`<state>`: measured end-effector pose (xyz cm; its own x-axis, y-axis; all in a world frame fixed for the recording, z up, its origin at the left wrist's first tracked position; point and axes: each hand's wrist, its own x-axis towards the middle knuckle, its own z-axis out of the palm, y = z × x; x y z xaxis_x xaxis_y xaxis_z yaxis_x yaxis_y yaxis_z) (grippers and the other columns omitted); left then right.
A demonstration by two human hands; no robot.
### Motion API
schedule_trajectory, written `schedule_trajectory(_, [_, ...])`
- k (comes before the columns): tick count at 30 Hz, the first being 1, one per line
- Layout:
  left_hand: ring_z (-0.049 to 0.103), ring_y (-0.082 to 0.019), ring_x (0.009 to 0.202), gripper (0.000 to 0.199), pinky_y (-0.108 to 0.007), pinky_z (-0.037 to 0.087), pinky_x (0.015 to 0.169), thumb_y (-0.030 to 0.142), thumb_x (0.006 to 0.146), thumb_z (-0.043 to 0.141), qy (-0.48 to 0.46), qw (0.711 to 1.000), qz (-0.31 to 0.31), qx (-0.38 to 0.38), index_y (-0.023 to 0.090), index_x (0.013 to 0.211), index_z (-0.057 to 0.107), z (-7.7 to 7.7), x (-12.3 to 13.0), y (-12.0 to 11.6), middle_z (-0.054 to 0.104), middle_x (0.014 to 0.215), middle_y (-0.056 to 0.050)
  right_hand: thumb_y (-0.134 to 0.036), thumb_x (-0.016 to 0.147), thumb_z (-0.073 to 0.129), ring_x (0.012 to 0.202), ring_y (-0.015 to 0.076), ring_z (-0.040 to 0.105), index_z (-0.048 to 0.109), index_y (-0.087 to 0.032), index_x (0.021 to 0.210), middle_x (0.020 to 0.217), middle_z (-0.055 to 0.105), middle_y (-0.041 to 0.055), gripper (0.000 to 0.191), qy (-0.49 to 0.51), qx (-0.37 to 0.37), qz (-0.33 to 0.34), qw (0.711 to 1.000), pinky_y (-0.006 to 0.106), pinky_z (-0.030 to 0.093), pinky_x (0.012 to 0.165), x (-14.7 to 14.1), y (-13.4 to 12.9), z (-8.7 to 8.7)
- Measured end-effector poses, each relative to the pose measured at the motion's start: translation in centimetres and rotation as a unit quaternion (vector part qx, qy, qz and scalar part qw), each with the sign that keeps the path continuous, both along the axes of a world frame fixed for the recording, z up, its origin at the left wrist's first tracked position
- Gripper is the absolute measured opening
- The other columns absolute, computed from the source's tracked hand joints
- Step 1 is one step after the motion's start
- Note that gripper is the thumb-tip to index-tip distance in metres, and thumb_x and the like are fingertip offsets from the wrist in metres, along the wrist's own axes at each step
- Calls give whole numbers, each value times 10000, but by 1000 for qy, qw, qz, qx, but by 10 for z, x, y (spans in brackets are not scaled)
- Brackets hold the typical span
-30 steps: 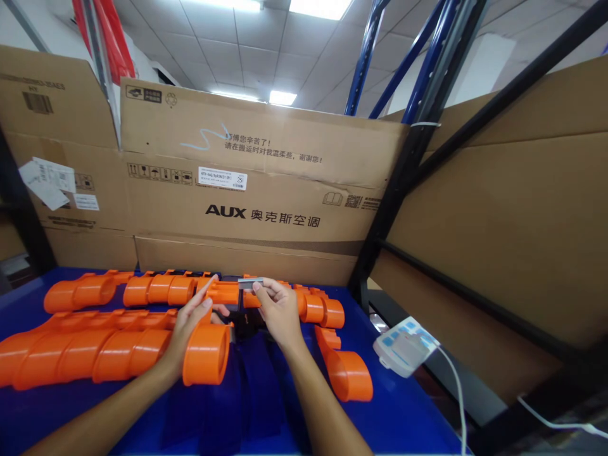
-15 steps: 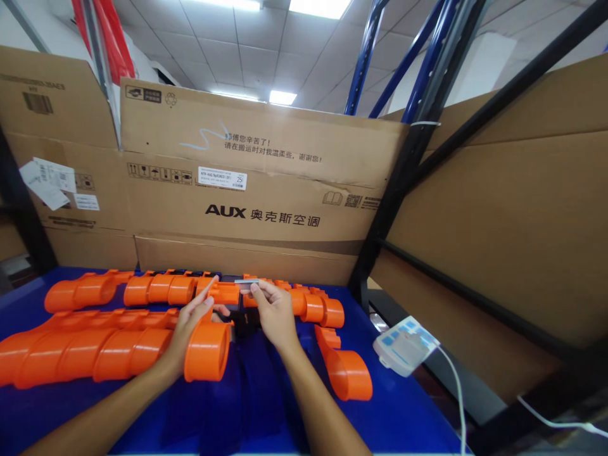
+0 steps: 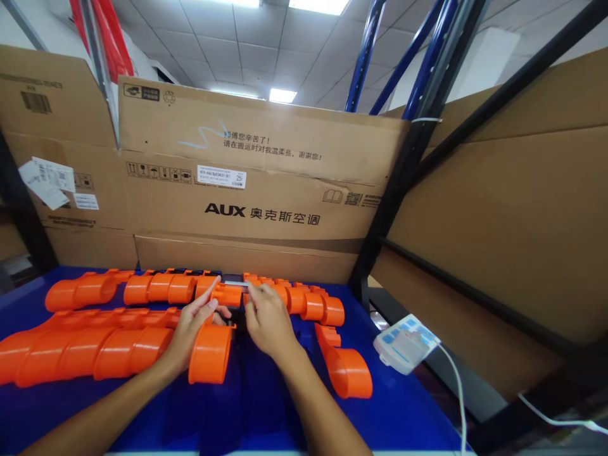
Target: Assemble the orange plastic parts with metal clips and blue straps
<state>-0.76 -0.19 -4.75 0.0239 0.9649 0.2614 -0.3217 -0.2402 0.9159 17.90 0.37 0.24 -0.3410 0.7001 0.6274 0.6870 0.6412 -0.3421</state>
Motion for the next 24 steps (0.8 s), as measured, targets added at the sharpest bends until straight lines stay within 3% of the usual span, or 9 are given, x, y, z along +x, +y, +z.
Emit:
schedule_trajectory(5, [571,-138,632,825,-265,460,655,496,861,688,49,999,2,14,168,1561,399,-4,-1,3,726,820,-43,-119,949,418,911,261,576,609,-107,1253,986,664,150,360,-140,16,-14,990,391,470,871,1,-5,5])
schedule_trajectory(9, [578,-143,645,821,-267,468,666,494,869,683,65,998,-1,25,169,1565,392,0,-2,0,724,810,-36,-122,946,423,931,268,569,597,-107,1306,1001,677,153,401,-154,19,-18,988,400,458,887,1,-6,8])
schedule_trajectory(14, [589,-142,641,842,-260,480,654,499,847,710,23,1000,13,13,194,1565,393,10,-6,-8,719,828,-37,-178,949,473,1013,270,565,610,-159,1332,1090,700,136,407,-113,1,-46,992,386,429,896,1,-6,12])
schedule_trajectory(20, [600,-142,579,850,-248,471,563,544,786,729,-55,997,39,-49,204,1517,461,6,-14,1,709,798,-27,-200,862,584,1106,293,531,632,-173,1256,1111,701,124,398,-239,-84,-23,967,407,359,948,-2,-10,7])
schedule_trajectory(24, [586,-135,565,807,-246,473,567,529,766,747,-74,995,37,-63,198,1465,514,3,-14,8,712,775,-24,-246,846,618,1145,306,530,617,-176,1264,1208,670,138,424,-251,-105,-5,962,420,339,969,-8,-12,3])
